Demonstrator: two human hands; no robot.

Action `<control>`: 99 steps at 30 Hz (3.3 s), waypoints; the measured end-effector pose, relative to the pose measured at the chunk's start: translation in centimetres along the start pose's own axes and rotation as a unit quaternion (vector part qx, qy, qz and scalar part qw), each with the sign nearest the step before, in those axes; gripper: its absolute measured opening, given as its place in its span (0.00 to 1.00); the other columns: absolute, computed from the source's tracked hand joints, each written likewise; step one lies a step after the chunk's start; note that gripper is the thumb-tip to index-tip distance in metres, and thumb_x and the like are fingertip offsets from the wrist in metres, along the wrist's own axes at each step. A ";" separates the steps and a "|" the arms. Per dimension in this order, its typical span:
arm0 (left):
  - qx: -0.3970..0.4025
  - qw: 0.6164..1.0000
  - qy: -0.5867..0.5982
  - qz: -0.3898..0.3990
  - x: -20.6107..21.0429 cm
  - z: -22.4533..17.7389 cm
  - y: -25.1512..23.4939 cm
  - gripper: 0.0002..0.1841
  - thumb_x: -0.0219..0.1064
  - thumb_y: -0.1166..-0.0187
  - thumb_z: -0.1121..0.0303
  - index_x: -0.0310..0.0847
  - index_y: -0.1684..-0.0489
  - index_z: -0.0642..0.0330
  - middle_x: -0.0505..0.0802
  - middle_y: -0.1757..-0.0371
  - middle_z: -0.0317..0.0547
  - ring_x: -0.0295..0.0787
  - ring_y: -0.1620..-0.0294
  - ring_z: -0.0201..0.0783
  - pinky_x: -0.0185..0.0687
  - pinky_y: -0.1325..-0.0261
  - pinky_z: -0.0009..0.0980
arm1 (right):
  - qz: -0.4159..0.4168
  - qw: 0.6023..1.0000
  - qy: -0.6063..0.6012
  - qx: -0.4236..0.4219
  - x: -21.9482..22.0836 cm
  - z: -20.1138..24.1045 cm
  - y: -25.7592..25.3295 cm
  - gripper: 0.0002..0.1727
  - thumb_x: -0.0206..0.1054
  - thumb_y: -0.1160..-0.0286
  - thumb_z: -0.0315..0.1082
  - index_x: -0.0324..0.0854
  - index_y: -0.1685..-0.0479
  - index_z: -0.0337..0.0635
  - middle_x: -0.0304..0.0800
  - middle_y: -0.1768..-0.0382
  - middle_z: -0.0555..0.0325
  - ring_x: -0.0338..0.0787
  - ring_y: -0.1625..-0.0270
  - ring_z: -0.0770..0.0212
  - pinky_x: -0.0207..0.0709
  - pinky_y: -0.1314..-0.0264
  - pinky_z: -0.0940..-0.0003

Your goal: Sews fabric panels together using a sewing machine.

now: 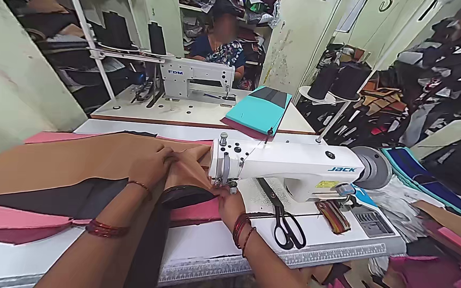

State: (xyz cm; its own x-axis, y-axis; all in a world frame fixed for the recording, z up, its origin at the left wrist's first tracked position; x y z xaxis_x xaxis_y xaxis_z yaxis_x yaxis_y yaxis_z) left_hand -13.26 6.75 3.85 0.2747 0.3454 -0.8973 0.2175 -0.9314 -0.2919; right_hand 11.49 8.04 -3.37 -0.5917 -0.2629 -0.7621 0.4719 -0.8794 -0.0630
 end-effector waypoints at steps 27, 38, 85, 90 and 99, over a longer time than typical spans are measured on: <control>-0.082 0.995 0.054 -0.008 4.0 4.0 12.7 0.17 0.70 0.21 0.64 0.86 0.56 0.77 0.91 0.57 0.71 0.88 0.48 0.73 0.73 0.37 0.70 | -0.030 0.986 0.150 -0.071 2.5 -0.8 3.5 0.25 0.62 0.29 0.31 0.86 0.30 0.42 0.84 0.23 0.57 0.76 0.18 0.43 0.65 0.23 0.34; -0.171 0.981 0.042 -0.081 5.5 -1.1 17.9 0.20 0.63 0.22 0.61 0.86 0.51 0.76 0.91 0.53 0.73 0.85 0.45 0.78 0.72 0.39 0.74 | -0.025 0.994 0.107 -0.011 1.9 -1.9 2.0 0.23 0.59 0.22 0.30 0.88 0.30 0.49 0.78 0.20 0.43 0.67 0.13 0.35 0.59 0.14 0.37; -0.139 0.981 0.091 -0.102 4.6 -0.2 17.0 0.08 0.65 0.37 0.75 0.88 0.73 0.73 0.89 0.55 0.72 0.84 0.45 0.75 0.60 0.33 0.78 | -0.129 0.967 0.128 -0.178 2.9 -1.3 4.6 0.21 0.65 0.41 0.19 0.95 0.49 0.42 0.96 0.41 0.57 0.91 0.34 0.44 0.78 0.35 0.38; -0.151 0.979 0.081 -0.108 4.8 -1.6 17.8 0.09 0.65 0.37 0.74 0.89 0.71 0.72 0.89 0.55 0.71 0.84 0.45 0.76 0.58 0.34 0.81 | -0.136 0.963 0.166 -0.163 2.8 -1.2 4.3 0.19 0.66 0.38 0.21 0.96 0.51 0.46 0.97 0.43 0.61 0.90 0.35 0.46 0.79 0.39 0.39; -0.180 0.980 0.051 -0.066 4.7 -3.4 17.5 0.07 0.72 0.37 0.80 0.93 0.64 0.68 0.93 0.51 0.65 0.84 0.38 0.73 0.55 0.29 0.78 | -0.132 0.967 0.154 -0.154 2.3 -1.4 3.2 0.17 0.65 0.34 0.20 0.96 0.53 0.43 0.97 0.44 0.58 0.91 0.34 0.44 0.77 0.36 0.35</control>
State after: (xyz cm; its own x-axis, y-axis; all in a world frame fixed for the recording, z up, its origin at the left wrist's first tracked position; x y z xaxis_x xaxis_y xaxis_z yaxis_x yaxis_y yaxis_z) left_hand -4.99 -7.52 -4.33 0.3097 0.4876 -0.8163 0.5691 -0.7828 -0.2517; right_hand 12.55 5.15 -6.18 -0.5173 0.1273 -0.8463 0.5316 -0.7271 -0.4344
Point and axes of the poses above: each hand's wrist, its own y-axis away from the middle knuckle, its own x-axis out of the palm, z = x × y, the point moved 2 cm from there along -y, towards the middle knuckle
